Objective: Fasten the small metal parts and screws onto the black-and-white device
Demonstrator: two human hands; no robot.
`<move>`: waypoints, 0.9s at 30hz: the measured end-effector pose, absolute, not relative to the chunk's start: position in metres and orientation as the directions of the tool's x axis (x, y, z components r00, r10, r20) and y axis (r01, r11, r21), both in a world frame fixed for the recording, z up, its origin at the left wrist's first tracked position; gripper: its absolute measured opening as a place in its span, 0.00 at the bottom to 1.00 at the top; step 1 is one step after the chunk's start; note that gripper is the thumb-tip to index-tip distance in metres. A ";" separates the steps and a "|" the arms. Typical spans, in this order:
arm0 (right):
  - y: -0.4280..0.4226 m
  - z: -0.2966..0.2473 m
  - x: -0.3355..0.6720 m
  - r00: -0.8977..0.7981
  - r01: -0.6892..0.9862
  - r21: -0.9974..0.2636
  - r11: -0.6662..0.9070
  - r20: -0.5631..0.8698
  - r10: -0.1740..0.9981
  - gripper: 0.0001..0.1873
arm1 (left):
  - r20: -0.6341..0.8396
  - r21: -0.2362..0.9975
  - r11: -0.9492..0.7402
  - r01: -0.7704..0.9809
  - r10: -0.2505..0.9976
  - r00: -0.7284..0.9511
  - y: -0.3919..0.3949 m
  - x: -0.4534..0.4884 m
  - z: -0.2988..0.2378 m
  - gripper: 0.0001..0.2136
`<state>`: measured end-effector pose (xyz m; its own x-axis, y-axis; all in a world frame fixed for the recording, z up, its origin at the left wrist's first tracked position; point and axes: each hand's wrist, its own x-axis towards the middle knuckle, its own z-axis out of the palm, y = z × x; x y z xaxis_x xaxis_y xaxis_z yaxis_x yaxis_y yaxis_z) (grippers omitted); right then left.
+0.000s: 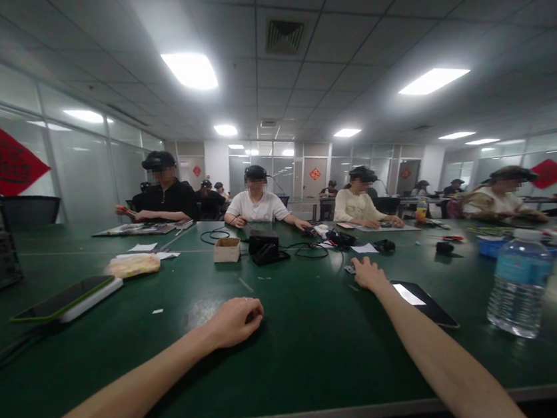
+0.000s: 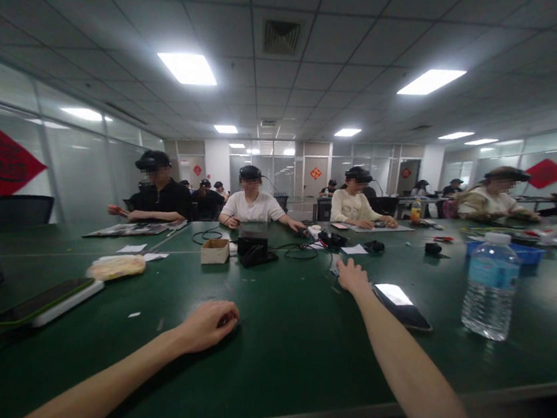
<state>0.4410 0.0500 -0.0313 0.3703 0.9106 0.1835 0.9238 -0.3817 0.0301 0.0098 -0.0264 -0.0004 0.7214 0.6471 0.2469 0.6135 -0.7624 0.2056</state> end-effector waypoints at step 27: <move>0.055 -0.032 0.449 0.353 0.935 0.001 -0.356 0.113 0.929 0.24 | 0.220 0.165 -0.760 0.629 0.650 0.727 -0.027 0.012 0.002 0.08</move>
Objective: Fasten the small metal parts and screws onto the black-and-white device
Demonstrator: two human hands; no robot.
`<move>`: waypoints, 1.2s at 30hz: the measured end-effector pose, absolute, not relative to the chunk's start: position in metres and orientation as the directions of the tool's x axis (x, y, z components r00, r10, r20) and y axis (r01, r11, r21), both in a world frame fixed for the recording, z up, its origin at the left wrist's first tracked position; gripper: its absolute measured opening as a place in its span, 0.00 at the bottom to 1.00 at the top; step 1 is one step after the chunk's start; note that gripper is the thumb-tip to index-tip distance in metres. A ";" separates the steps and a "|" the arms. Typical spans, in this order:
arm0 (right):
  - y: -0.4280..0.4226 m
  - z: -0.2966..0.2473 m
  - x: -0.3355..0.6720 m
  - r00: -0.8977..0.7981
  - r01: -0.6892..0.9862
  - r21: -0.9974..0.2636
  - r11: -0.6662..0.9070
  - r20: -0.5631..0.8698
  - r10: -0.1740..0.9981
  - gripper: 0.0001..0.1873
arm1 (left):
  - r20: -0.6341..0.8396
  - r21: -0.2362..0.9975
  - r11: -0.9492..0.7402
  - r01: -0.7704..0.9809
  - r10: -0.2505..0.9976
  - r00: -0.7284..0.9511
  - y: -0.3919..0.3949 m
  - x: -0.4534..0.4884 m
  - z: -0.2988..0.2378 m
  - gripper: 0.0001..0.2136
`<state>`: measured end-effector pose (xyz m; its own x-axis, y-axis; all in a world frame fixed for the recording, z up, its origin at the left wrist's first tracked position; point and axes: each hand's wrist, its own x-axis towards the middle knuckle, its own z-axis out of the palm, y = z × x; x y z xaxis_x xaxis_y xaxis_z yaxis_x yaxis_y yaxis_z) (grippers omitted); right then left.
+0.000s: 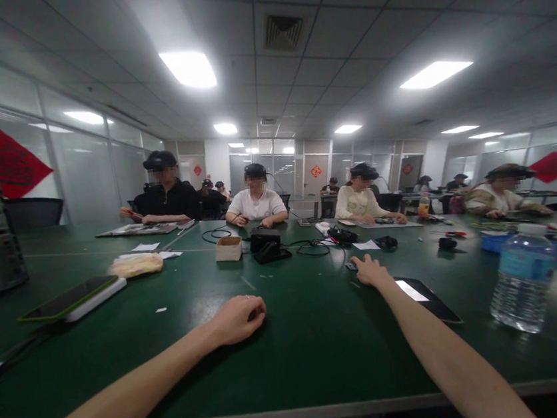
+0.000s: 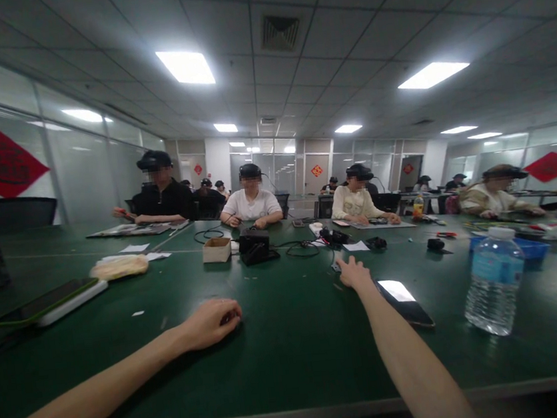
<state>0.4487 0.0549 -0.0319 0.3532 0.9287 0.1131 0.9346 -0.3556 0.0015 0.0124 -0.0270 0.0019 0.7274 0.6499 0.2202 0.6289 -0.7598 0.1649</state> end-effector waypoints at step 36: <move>0.062 -0.036 0.457 0.360 0.933 -0.033 -0.359 0.088 0.929 0.29 | 0.227 0.147 -0.786 0.600 0.618 0.753 -0.022 0.012 -0.001 0.09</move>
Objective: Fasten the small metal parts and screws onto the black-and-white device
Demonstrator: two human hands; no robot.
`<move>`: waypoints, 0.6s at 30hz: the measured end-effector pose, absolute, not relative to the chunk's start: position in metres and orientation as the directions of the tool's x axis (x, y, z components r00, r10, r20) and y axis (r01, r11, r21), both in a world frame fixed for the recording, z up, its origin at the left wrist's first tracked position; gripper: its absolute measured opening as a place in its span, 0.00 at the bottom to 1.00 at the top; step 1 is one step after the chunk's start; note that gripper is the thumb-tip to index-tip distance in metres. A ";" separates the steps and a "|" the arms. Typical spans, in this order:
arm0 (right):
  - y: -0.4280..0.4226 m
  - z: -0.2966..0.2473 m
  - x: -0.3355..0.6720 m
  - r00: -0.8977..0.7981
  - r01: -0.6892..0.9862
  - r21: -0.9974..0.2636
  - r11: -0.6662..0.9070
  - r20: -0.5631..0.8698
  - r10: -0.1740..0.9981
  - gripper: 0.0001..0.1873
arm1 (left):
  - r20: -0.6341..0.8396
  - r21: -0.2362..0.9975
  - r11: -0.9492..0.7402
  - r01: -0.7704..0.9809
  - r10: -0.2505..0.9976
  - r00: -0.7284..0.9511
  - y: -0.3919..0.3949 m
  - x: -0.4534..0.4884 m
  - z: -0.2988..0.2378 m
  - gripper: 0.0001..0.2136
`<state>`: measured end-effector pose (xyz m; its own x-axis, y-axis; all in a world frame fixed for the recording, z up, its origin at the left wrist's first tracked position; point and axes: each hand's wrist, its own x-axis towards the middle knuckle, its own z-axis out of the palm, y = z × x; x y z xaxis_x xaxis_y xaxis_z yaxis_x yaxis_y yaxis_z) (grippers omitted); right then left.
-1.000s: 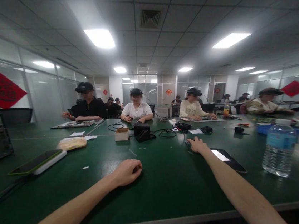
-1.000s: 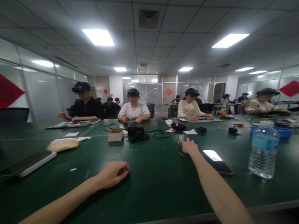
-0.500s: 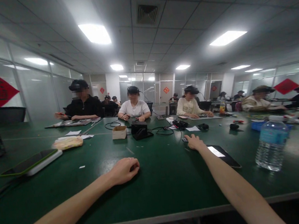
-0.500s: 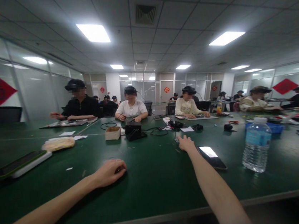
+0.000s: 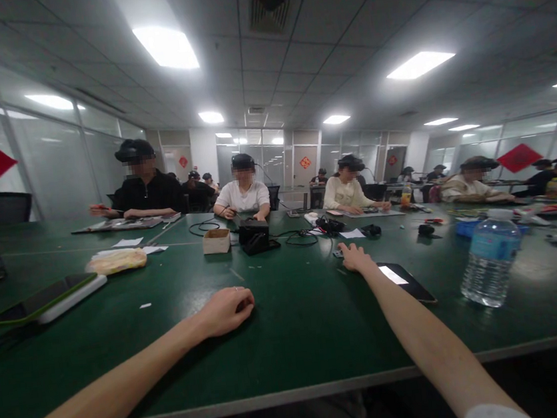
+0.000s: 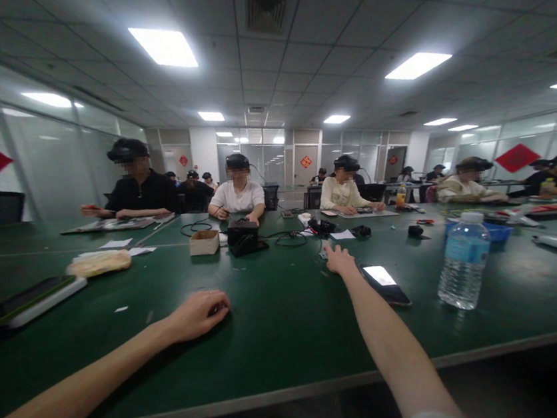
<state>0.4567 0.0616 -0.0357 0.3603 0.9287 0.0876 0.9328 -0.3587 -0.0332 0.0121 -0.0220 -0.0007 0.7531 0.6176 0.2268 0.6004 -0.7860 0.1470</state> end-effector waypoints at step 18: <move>0.060 -0.033 0.455 0.352 0.936 -0.015 -0.352 0.067 0.934 0.26 | 0.200 0.168 -0.780 0.602 0.625 0.754 -0.021 0.012 0.001 0.09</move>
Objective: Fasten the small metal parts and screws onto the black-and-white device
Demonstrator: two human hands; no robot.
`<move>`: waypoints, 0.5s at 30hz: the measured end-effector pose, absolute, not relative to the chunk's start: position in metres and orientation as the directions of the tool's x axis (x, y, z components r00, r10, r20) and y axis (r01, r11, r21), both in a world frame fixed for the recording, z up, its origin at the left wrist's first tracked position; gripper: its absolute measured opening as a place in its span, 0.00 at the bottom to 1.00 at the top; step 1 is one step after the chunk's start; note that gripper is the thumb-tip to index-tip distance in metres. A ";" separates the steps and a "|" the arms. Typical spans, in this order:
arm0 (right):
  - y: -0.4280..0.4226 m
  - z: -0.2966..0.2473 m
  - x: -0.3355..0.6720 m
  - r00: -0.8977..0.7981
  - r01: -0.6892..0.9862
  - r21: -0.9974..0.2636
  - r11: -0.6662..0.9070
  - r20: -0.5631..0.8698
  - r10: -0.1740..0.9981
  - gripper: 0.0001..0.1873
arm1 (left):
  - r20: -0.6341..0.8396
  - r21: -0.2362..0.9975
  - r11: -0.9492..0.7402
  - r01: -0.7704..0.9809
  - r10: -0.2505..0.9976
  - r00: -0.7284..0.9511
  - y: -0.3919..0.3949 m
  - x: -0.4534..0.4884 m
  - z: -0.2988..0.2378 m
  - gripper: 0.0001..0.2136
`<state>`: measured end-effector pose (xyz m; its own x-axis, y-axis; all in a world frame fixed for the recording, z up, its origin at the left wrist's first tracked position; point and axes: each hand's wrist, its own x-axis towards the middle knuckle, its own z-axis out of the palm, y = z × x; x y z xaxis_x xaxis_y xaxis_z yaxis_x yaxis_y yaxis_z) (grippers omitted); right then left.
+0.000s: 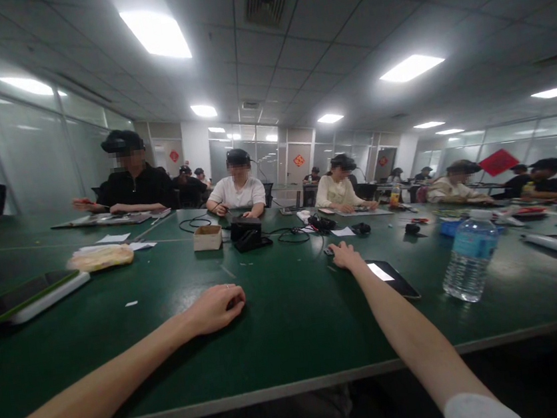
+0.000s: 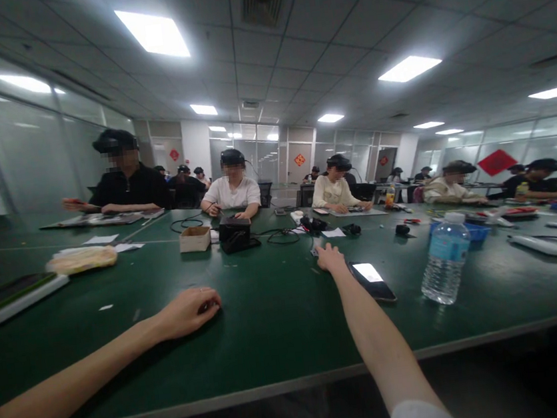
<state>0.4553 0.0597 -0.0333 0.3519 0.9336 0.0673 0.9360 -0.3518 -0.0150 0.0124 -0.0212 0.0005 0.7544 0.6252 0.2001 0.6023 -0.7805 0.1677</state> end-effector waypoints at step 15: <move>0.060 -0.033 0.457 0.415 0.910 -0.037 -0.414 0.117 0.902 0.34 | 0.205 0.171 -0.788 0.591 0.615 0.761 -0.020 0.012 -0.002 0.10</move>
<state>0.4567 0.0599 -0.0326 0.4153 0.9021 0.1173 0.9095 -0.4139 -0.0372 0.0123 -0.0197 -0.0022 0.7609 0.6155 0.2054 0.5914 -0.7881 0.1706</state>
